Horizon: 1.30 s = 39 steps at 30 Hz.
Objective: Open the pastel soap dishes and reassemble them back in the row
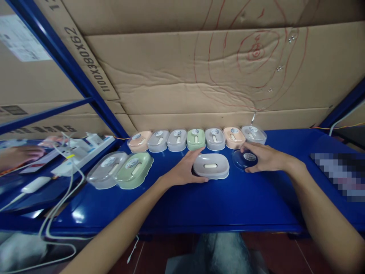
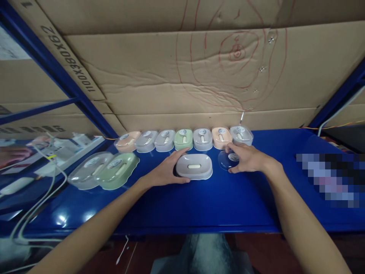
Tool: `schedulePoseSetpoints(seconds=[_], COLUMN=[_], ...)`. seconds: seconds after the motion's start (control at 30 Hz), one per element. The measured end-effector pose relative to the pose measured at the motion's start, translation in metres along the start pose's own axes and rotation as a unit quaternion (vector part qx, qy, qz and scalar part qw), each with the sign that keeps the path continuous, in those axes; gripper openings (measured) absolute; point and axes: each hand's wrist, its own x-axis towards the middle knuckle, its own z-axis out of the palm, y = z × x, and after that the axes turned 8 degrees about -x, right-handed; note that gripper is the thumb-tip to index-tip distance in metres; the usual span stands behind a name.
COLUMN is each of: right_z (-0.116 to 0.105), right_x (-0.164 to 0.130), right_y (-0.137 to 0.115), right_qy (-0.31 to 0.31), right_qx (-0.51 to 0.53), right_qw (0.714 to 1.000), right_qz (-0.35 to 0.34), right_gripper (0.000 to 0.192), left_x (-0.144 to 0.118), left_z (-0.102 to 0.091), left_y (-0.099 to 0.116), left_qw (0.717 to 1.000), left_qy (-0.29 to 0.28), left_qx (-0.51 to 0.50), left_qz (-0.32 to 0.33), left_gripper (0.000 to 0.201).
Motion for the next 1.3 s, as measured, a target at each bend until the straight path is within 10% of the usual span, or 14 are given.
schedulePoseSetpoints(seconds=[0.13, 0.37, 0.67, 1.3], right_z=[-0.016, -0.002, 0.049, 0.054], right_x=[0.005, 0.024, 0.033, 0.033], right_y=[-0.016, -0.075, -0.106, -0.108], right_qy=[-0.027, 0.190, 0.175, 0.155], right_qx=[0.031, 0.116, 0.116, 0.100], right_qw=[0.999, 0.974, 0.973, 0.978], right_qz=[-0.001, -0.044, -0.098, -0.099], right_gripper=[0.055, 0.052, 0.064, 0.065], left_x=[0.001, 0.005, 0.008, 0.009], left_z=[0.003, 0.015, 0.021, 0.022], left_y=[-0.003, -0.007, -0.008, -0.006], left_qw=[1.000, 0.999, 0.996, 0.995], left_qy=[0.004, 0.032, 0.038, 0.043], left_qx=[-0.002, -0.036, -0.083, -0.092], left_qz=[0.013, 0.010, -0.002, -0.005], left_gripper=[0.124, 0.136, 0.148, 0.143])
